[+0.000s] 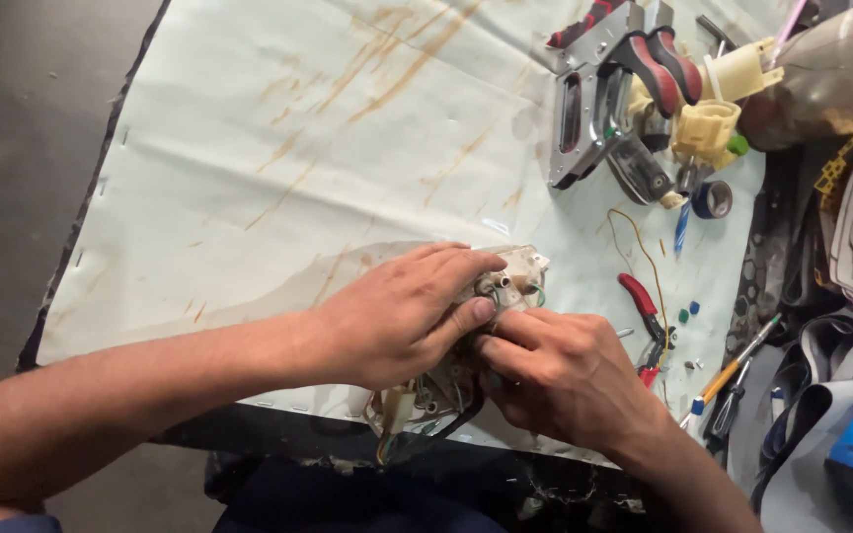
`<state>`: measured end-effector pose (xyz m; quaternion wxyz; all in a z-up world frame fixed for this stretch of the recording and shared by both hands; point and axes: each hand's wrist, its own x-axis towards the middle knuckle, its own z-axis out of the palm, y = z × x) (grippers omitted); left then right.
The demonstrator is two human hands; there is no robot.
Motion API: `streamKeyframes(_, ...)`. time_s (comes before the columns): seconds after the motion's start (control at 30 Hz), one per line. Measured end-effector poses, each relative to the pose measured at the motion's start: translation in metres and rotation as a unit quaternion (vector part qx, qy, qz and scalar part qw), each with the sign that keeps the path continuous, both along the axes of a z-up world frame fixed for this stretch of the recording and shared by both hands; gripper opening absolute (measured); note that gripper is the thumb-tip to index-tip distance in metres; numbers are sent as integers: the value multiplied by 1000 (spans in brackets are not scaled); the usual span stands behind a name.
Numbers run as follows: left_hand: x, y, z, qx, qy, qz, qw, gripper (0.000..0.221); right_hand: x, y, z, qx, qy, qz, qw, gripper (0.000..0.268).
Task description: Repairing the internal wiring and components of a motorcycle instrument cluster using a screwdriver.
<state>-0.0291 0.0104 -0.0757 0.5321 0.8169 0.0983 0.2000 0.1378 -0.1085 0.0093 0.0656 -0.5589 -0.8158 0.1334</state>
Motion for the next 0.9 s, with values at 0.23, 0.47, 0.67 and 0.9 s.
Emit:
streamKeyframes(0.23,-1,0,1,-27,3,-10,1000,50,-6,1,3,-55,28,-89,994,19)
streamKeyframes(0.47,-1,-1,-2,-56,-22,-7,998,50,-14,0,1,-68,22,-170,983,11)
streamKeyframes(0.67,-1,4,6,-64,2,-12,998,51,-17,-2,-2,-41,55,-185,980,8)
streamKeyframes(0.9,-2,5,8,-60,7,-18,998,49,-18,-1,0,-61,25,-191,979,9)
